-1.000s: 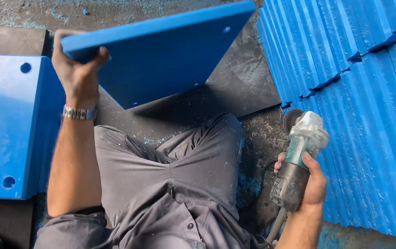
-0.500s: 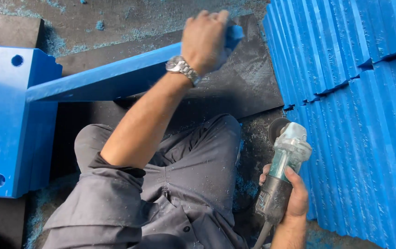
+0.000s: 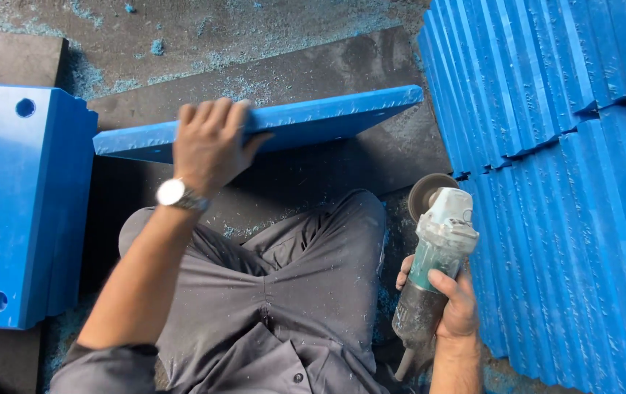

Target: Grinding the edges of blue plastic blocks using a handheld angle grinder.

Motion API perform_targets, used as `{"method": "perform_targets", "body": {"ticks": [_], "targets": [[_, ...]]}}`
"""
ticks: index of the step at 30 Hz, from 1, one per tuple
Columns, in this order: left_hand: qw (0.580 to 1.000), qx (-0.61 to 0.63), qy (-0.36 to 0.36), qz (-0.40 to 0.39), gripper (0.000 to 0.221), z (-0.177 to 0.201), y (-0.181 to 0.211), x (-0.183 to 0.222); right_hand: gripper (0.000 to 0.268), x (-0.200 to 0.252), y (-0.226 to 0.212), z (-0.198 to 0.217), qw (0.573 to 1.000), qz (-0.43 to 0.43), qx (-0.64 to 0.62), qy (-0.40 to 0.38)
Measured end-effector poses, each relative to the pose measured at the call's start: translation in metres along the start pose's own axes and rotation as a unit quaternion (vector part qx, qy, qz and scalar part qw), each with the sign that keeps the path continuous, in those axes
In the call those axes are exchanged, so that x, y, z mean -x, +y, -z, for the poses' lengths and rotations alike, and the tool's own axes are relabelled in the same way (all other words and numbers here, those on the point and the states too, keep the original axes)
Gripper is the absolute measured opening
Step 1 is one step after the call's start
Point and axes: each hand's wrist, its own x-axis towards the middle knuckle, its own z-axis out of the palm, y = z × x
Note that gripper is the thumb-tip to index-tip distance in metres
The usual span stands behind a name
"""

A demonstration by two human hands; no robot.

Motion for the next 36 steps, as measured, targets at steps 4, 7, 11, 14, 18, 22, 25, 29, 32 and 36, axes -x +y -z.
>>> {"method": "perform_targets", "body": {"ticks": [4, 7, 11, 14, 18, 22, 25, 29, 32, 36], "targets": [[0.996, -0.075, 0.007, 0.04, 0.06, 0.03, -0.054, 0.08, 0.062, -0.018, -0.003, -0.001, 1.0, 0.003, -0.01, -0.028], [0.985, -0.079, 0.094, 0.124, 0.064, 0.052, -0.049, 0.095, 0.061, -0.03, -0.012, -0.002, 0.999, 0.018, 0.011, -0.031], [0.881, 0.355, 0.183, 0.252, 0.084, 0.018, -0.049, 0.13, 0.06, -0.051, -0.028, 0.005, 0.999, 0.02, 0.039, -0.029], [0.819, 0.485, 0.153, 0.265, 0.08, -0.01, -0.061, 0.158, 0.059, -0.064, -0.039, 0.007, 0.998, 0.02, 0.049, -0.031], [0.825, 0.474, 0.159, 0.264, 0.075, -0.016, -0.067, 0.159, 0.059, -0.069, -0.054, 0.006, 0.997, 0.016, 0.072, -0.032], [0.838, 0.453, 0.142, 0.268, 0.069, -0.016, -0.071, 0.166, 0.059, -0.08, -0.058, 0.003, 0.996, 0.012, 0.08, -0.032], [0.871, 0.404, 0.122, 0.251, 0.071, -0.015, -0.071, 0.168, 0.058, -0.085, -0.059, 0.004, 0.996, 0.01, 0.079, -0.038], [0.867, 0.413, 0.128, 0.246, 0.071, -0.013, -0.068, 0.17, 0.058, -0.09, -0.058, 0.006, 0.995, 0.011, 0.084, -0.045], [0.861, 0.427, 0.135, 0.243, 0.071, -0.016, -0.069, 0.172, 0.057, -0.092, -0.058, 0.004, 0.995, 0.009, 0.086, -0.046], [0.843, 0.456, 0.144, 0.246, 0.071, -0.018, -0.068, 0.175, 0.058, -0.092, -0.055, 0.002, 0.994, 0.0, 0.099, -0.043]]}}
